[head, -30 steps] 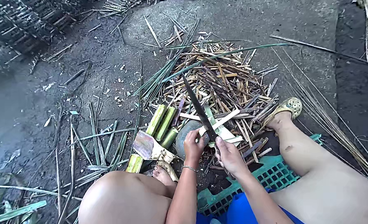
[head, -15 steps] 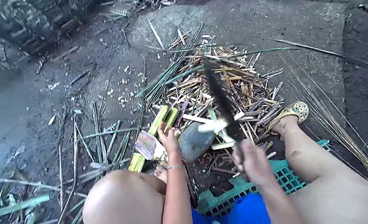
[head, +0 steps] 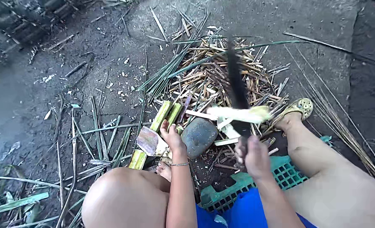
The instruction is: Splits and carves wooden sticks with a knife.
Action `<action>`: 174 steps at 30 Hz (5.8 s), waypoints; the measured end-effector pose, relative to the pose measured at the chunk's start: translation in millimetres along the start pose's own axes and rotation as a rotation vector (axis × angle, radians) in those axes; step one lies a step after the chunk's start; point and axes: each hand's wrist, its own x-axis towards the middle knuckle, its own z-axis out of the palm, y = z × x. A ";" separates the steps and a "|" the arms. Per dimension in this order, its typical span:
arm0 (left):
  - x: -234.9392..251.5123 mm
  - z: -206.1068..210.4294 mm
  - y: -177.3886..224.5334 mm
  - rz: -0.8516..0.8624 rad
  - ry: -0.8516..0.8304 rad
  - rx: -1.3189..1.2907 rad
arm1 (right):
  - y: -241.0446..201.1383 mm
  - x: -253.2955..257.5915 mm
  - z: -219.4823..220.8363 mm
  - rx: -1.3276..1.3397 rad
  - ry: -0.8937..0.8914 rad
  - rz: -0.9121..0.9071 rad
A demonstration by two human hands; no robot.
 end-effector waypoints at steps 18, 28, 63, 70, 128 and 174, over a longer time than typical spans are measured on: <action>-43.8 12.6 -21.8 0.272 -1.048 0.320 | 70.4 -27.0 24.3 -0.599 -0.221 0.551; -27.5 12.5 -46.7 0.145 -0.943 0.453 | 73.8 10.3 25.7 -0.671 -0.410 0.712; -43.6 16.6 -13.1 0.626 -0.628 -0.164 | 121.8 39.4 56.7 -0.536 -0.492 0.644; -21.0 29.1 -10.0 0.480 -0.535 0.051 | 122.6 -7.5 28.1 0.008 -0.002 0.746; -55.4 51.1 -91.6 0.358 -0.608 0.332 | 28.0 0.6 -0.4 -0.157 -0.114 0.308; -26.9 33.0 -120.4 0.699 -0.627 0.560 | -4.4 18.1 -15.1 -0.055 -0.181 0.559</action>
